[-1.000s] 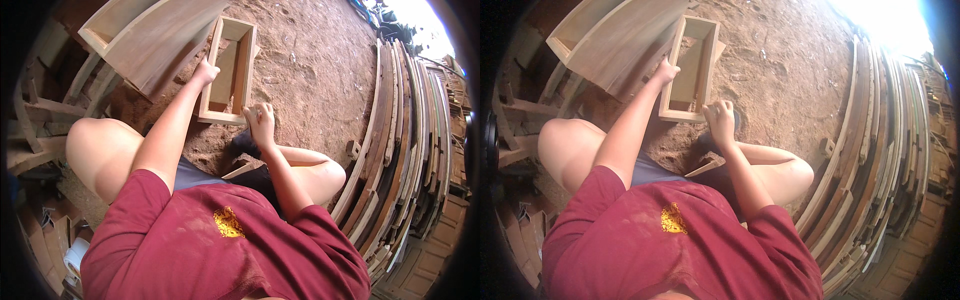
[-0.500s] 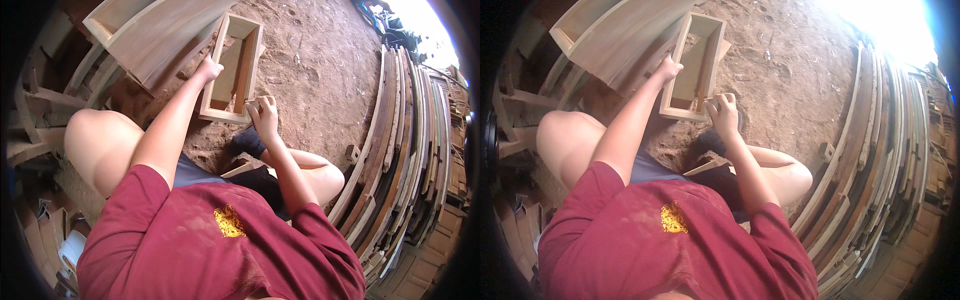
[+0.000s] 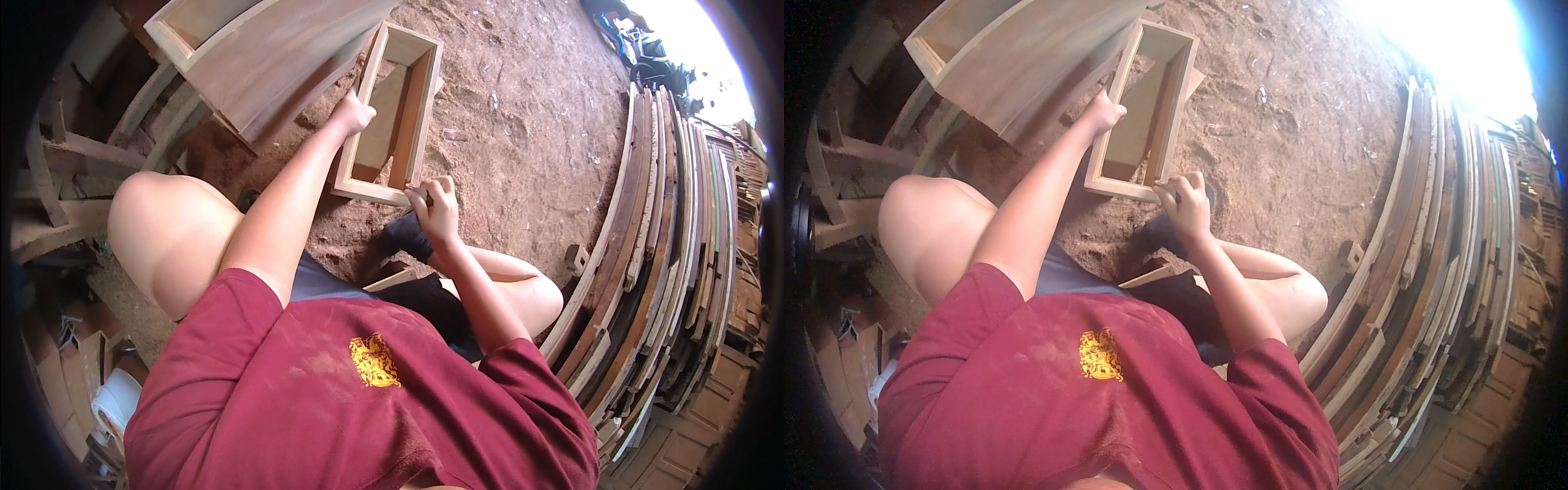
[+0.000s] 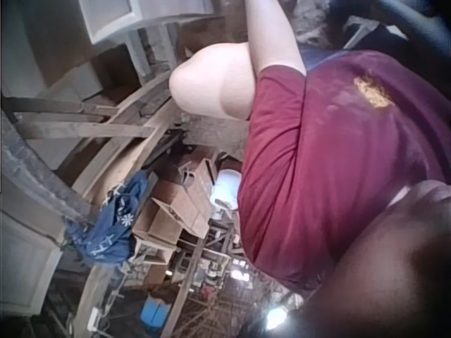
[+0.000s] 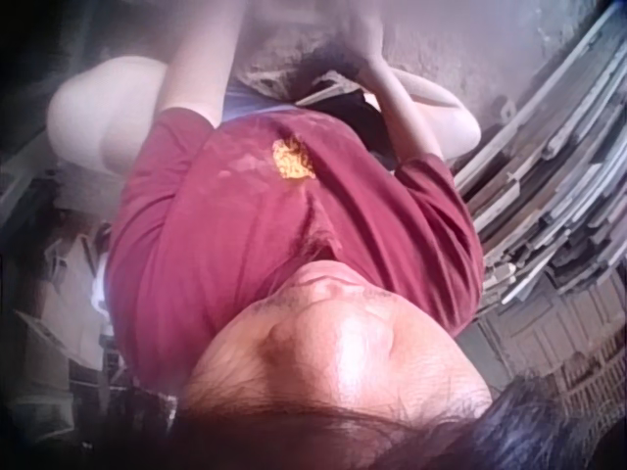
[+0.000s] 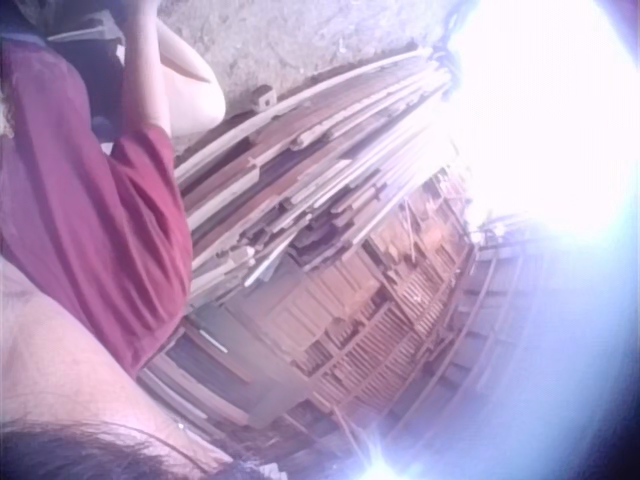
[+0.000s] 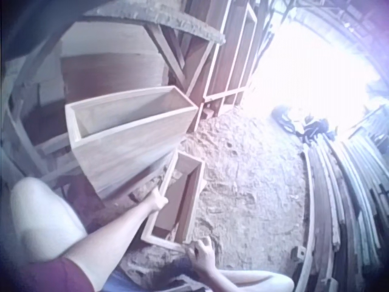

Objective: The person assembles a small wooden box by hand, fitting side panels into grooves and tapping them into place. They then stand, move the box, and handle a container of wood shavings before returning to the box.

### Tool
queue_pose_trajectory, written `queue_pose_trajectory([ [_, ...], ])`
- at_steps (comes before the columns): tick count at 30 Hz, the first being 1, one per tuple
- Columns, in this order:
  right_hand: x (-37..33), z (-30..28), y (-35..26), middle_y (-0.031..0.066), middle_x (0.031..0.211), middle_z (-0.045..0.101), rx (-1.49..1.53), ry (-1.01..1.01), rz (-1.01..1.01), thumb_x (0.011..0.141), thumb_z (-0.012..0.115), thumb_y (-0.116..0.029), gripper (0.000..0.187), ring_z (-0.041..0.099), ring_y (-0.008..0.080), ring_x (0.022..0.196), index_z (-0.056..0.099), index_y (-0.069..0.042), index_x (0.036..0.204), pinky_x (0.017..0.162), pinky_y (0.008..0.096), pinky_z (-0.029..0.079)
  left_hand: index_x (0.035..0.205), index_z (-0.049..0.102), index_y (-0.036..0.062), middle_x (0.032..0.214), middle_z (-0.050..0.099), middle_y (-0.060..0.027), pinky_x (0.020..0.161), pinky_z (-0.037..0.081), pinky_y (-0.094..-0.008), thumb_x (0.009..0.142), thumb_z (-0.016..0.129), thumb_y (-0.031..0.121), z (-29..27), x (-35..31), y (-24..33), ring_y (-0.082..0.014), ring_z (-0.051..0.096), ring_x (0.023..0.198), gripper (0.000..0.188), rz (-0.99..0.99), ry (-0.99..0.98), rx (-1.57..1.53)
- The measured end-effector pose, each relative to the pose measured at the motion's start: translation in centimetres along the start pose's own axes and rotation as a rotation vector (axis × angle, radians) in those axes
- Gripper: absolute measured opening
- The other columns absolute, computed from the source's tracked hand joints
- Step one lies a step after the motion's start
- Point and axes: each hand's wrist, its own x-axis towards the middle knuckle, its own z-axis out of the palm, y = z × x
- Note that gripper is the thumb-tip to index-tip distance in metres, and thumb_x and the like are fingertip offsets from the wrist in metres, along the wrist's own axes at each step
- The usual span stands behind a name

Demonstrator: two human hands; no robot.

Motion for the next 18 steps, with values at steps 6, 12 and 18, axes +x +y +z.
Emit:
queue_pose_trajectory([
  [6,2.3,0.0,-1.2,0.0164,0.092,0.057,-0.010,0.035,0.006,0.082,0.077,-0.017,0.026,0.059,0.0315,0.081,0.063,-0.001,0.097,0.068,0.0401,0.050,0.141,0.041,0.0006,0.122,0.063,-0.0272,0.097,0.050,-0.0411,0.075,0.064,0.013,-0.1,0.7,-0.8,-0.0366,0.063,0.113,0.071,-0.019,0.008,0.057],
  [12,-0.5,0.1,-0.4,0.0164,0.091,0.056,0.008,0.005,0.036,0.083,0.076,-0.016,0.025,0.058,0.0320,0.082,0.063,-0.001,0.097,0.070,0.0405,0.049,0.140,0.042,0.0014,0.123,0.062,-0.0276,0.099,0.049,-0.0416,0.074,0.064,0.014,0.1,0.3,-0.2,-0.0369,0.062,0.115,0.071,-0.023,-0.005,0.040],
  [18,1.9,-0.1,-1.6,0.0177,0.095,0.056,-0.014,0.069,0.067,0.085,0.074,-0.020,0.023,0.059,0.0352,0.085,0.062,-0.003,0.096,0.072,0.0431,0.050,0.142,0.041,0.0025,0.123,0.063,-0.0267,0.099,0.049,-0.0410,0.074,0.064,0.013,-0.2,0.8,-0.6,-0.0365,0.062,0.115,0.072,-0.073,-0.007,0.055],
])
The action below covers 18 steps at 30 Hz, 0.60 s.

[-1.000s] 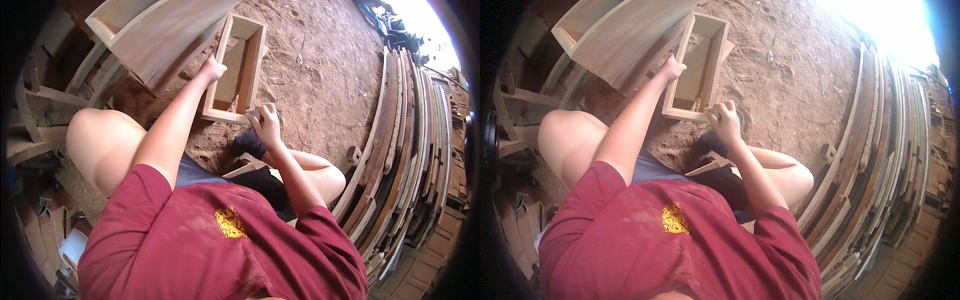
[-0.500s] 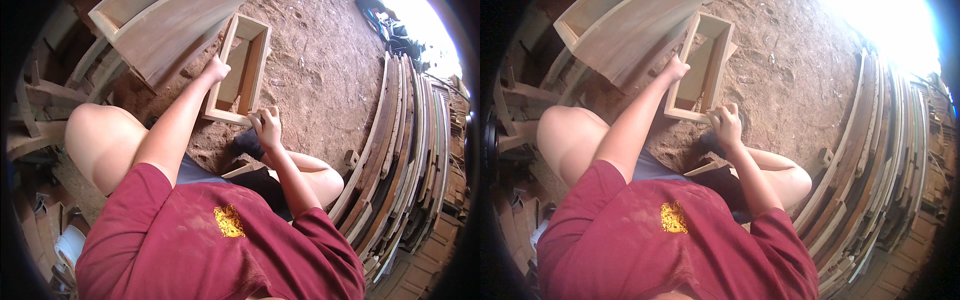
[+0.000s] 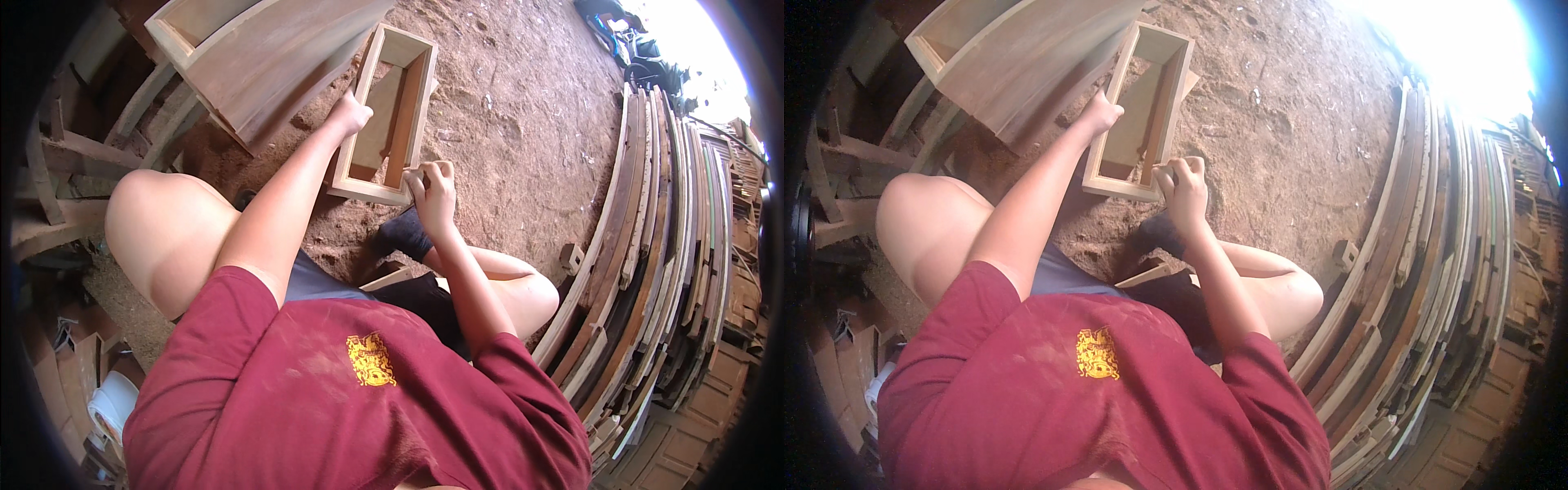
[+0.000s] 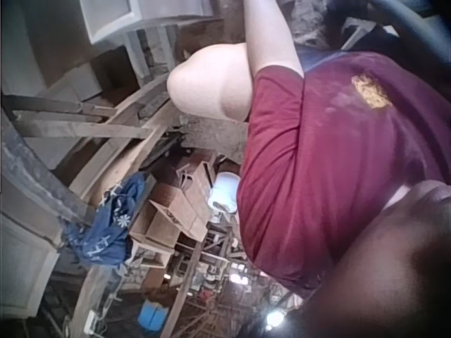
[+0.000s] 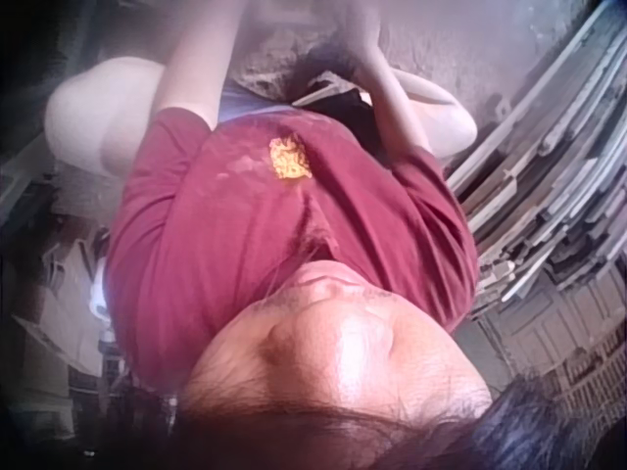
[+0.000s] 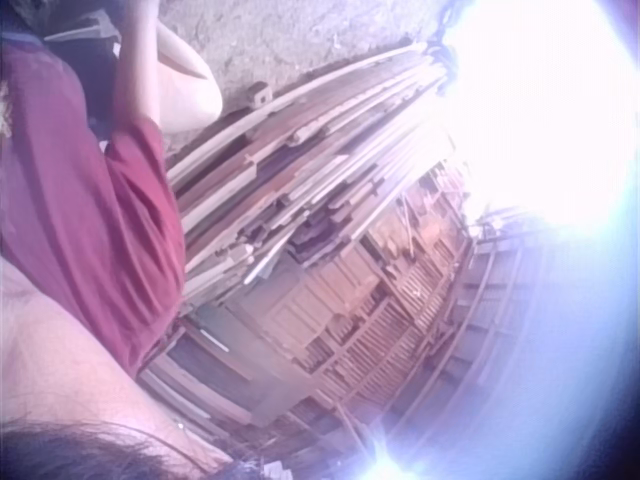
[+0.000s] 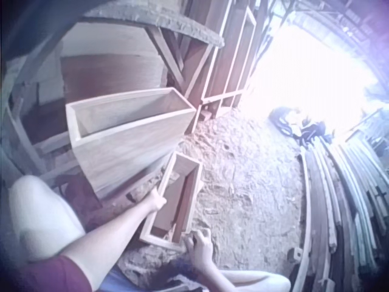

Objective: The person assembles a small wooden box by hand, fitting side panels into grooves and tapping them into place. They then stand, move the box, and handle a container of wood shavings before returning to the box.

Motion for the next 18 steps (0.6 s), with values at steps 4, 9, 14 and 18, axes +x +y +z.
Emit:
queue_pose_trajectory([
  [4,-1.7,0.4,1.8,0.0167,0.094,0.057,0.029,-0.003,0.011,0.085,0.073,-0.021,0.024,0.060,0.0339,0.081,0.061,-0.004,0.097,0.068,0.0413,0.049,0.143,0.039,0.0022,0.124,0.063,-0.0265,0.099,0.050,-0.0411,0.074,0.064,0.012,0.2,-0.6,0.4,-0.0365,0.062,0.115,0.074,0.048,-0.011,-0.042],
  [9,-3.4,-0.1,1.9,0.0102,0.081,0.061,0.290,-0.087,0.331,0.095,0.066,-0.013,0.016,0.057,0.0183,0.063,0.054,-0.003,0.100,0.058,0.0308,0.047,0.142,0.040,0.0012,0.122,0.063,-0.0272,0.098,0.050,-0.0415,0.074,0.064,0.012,0.0,-1.2,1.1,-0.0371,0.062,0.114,0.073,0.036,0.013,-0.039],
  [14,-2.7,-0.4,4.1,0.0068,0.078,0.063,0.790,-0.178,0.480,0.102,0.056,-0.011,0.012,0.058,0.0111,0.062,0.049,-0.005,0.109,0.055,0.0262,0.049,0.142,0.040,0.0006,0.121,0.063,-0.0276,0.097,0.051,-0.0421,0.075,0.063,0.012,0.1,-1.1,1.2,-0.0377,0.063,0.112,0.072,0.022,0.036,0.019],
  [18,-1.9,-2.4,2.2,0.0032,0.076,0.060,0.687,-0.378,0.538,0.102,0.053,-0.012,0.010,0.054,0.0077,0.059,0.053,-0.003,0.108,0.051,0.0237,0.043,0.140,0.042,-0.0007,0.121,0.063,-0.0283,0.097,0.051,-0.0423,0.075,0.063,0.013,-0.2,-1.4,1.7,-0.0386,0.062,0.113,0.069,0.003,0.031,0.060],
])
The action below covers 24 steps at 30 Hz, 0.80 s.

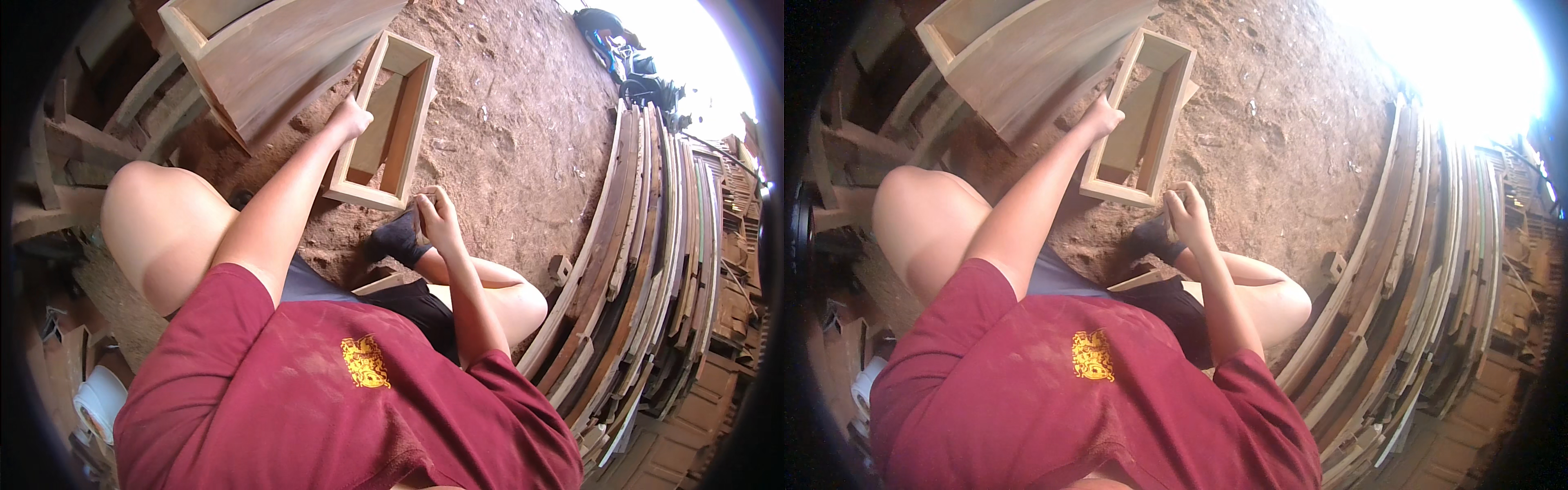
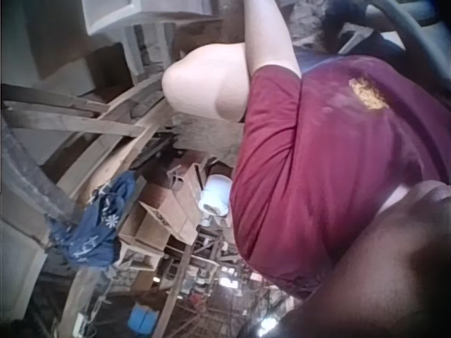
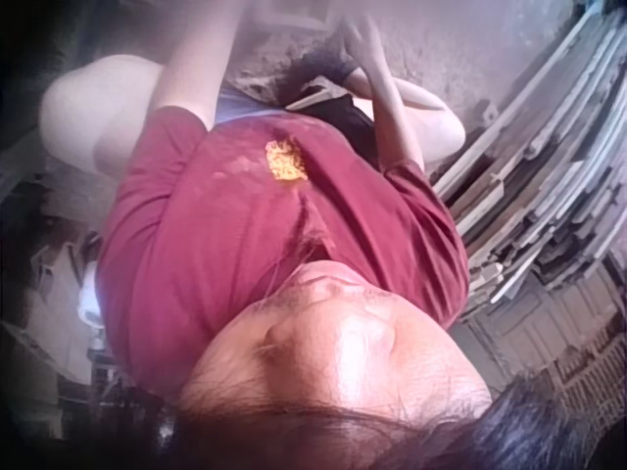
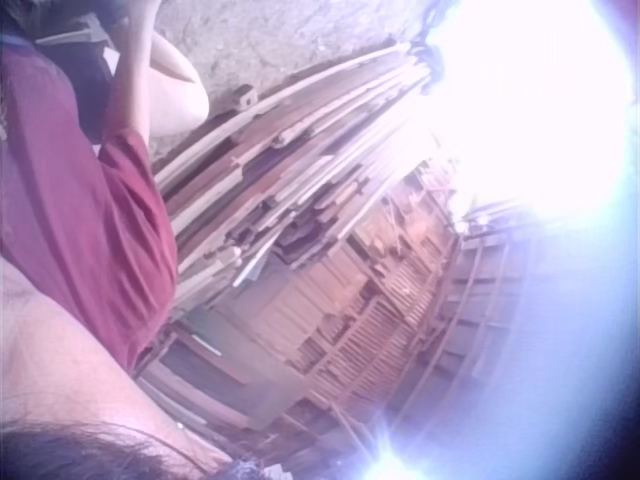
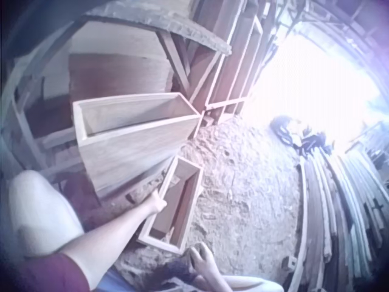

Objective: The person assembles a small wooden box by hand, fitting side panels into grooves and tapping them into place. They then stand, move the box, and handle a container of wood shavings before returning to the box.

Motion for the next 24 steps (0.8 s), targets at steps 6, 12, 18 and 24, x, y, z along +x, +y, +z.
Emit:
queue_pose_trajectory([
  [6,0.4,1.3,-0.6,0.0051,0.077,0.060,-0.432,0.114,-0.236,0.091,0.070,-0.013,0.010,0.054,0.0127,0.062,0.067,-0.003,0.092,0.056,0.0279,0.042,0.137,0.043,-0.0045,0.121,0.063,-0.0296,0.099,0.050,-0.0420,0.075,0.064,0.017,0.3,0.7,-0.9,-0.0389,0.062,0.114,0.069,0.009,0.000,0.024],
  [12,-0.1,1.4,-0.7,0.0117,0.082,0.062,-0.604,0.203,-0.378,0.084,0.076,-0.014,0.016,0.061,0.0204,0.071,0.067,-0.002,0.090,0.064,0.0336,0.048,0.137,0.042,-0.0065,0.122,0.062,-0.0310,0.100,0.049,-0.0418,0.076,0.064,0.019,0.6,0.8,-1.2,-0.0395,0.062,0.115,0.070,0.015,0.009,0.011],
  [18,0.7,1.6,-2.5,0.0148,0.086,0.061,-0.676,0.216,-0.368,0.082,0.075,-0.014,0.015,0.061,0.0313,0.079,0.067,-0.003,0.089,0.073,0.0391,0.049,0.138,0.042,-0.0060,0.125,0.060,-0.0307,0.101,0.049,-0.0421,0.075,0.065,0.018,0.3,0.8,-0.7,-0.0398,0.061,0.116,0.071,-0.009,-0.051,0.009],
  [24,-0.9,2.2,-1.4,0.0136,0.085,0.059,-0.727,0.234,-0.447,0.084,0.072,-0.011,0.010,0.060,0.0316,0.081,0.068,-0.004,0.089,0.073,0.0399,0.049,0.139,0.042,-0.0019,0.123,0.062,-0.0296,0.099,0.050,-0.0423,0.074,0.066,0.018,1.1,2.6,-3.3,-0.0392,0.062,0.115,0.072,0.032,-0.004,-0.034],
])
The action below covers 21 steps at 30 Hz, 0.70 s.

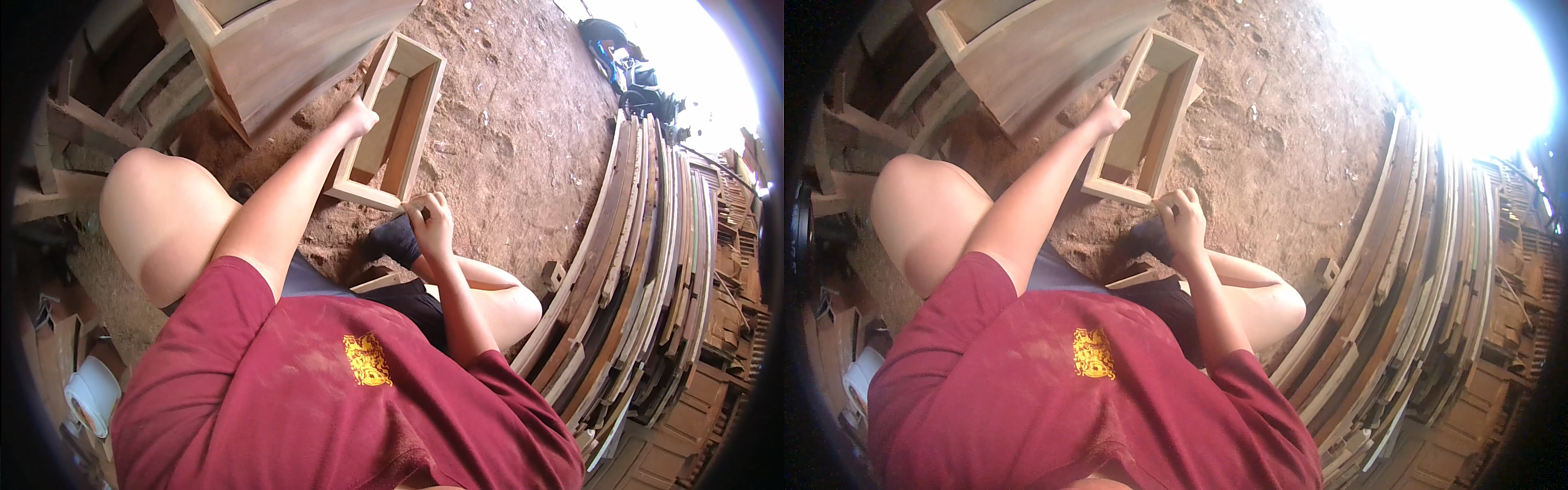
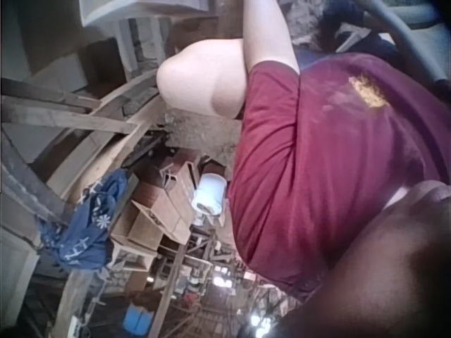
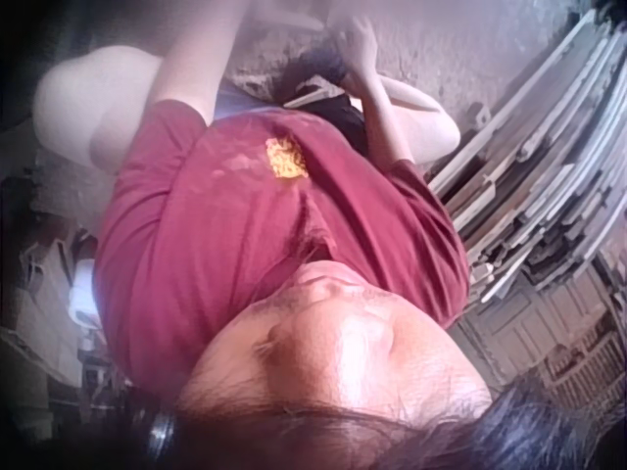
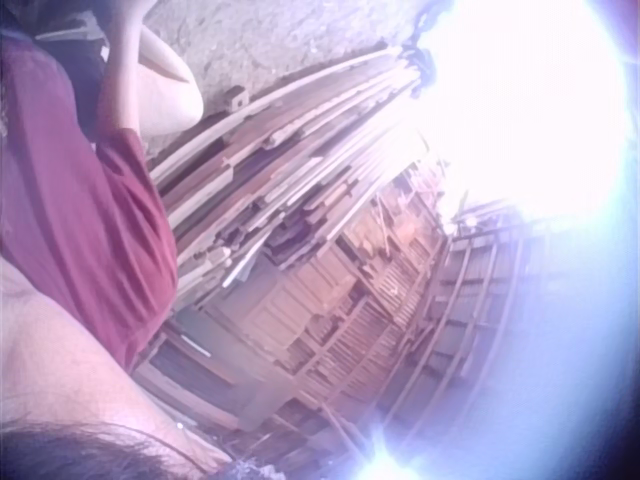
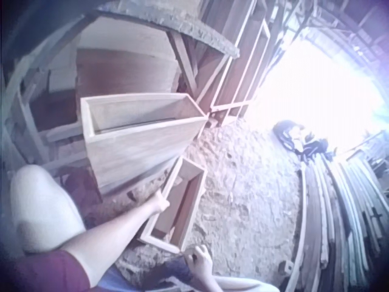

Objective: The person assembles a small wooden box by hand, fitting side panels into grooves and tapping them into place. They then stand, move the box, and handle a container of wood shavings before returning to the box.

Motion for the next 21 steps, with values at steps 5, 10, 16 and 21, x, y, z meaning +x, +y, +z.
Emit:
queue_pose_trajectory([
  [5,1.1,0.1,-0.1,0.0138,0.086,0.058,0.010,0.045,0.026,0.084,0.072,-0.011,0.009,0.059,0.0310,0.082,0.068,-0.003,0.088,0.073,0.0393,0.049,0.138,0.043,-0.0003,0.121,0.063,-0.0277,0.098,0.050,-0.0413,0.074,0.067,0.017,0.2,-0.3,1.0,-0.0366,0.063,0.113,0.071,-0.055,-0.090,-0.053],
  [10,-0.7,0.5,0.3,0.0124,0.091,0.058,0.044,0.003,0.061,0.085,0.071,-0.018,0.011,0.061,0.0324,0.083,0.068,-0.009,0.091,0.073,0.0430,0.050,0.133,0.048,-0.0012,0.117,0.066,-0.0251,0.094,0.052,-0.0398,0.073,0.068,0.015,-0.7,-0.9,1.3,-0.0333,0.065,0.108,0.065,-0.035,-0.120,-0.058],
  [16,1.5,0.6,-0.1,0.0128,0.091,0.057,0.003,0.036,0.095,0.087,0.071,-0.020,0.013,0.062,0.0338,0.083,0.066,-0.009,0.091,0.073,0.0430,0.050,0.133,0.049,-0.0006,0.113,0.067,-0.0238,0.092,0.052,-0.0396,0.073,0.067,0.013,-0.4,-0.9,1.6,-0.0324,0.066,0.105,0.065,-0.062,-0.112,-0.053],
  [21,0.8,1.3,0.1,0.0136,0.089,0.054,0.046,0.041,0.042,0.086,0.074,-0.015,0.015,0.054,0.0268,0.075,0.065,-0.005,0.093,0.069,0.0380,0.045,0.137,0.045,-0.0002,0.115,0.066,-0.0230,0.094,0.052,-0.0398,0.073,0.067,0.013,-0.5,-1.4,1.5,-0.0324,0.065,0.108,0.068,-0.011,-0.089,-0.111],
])
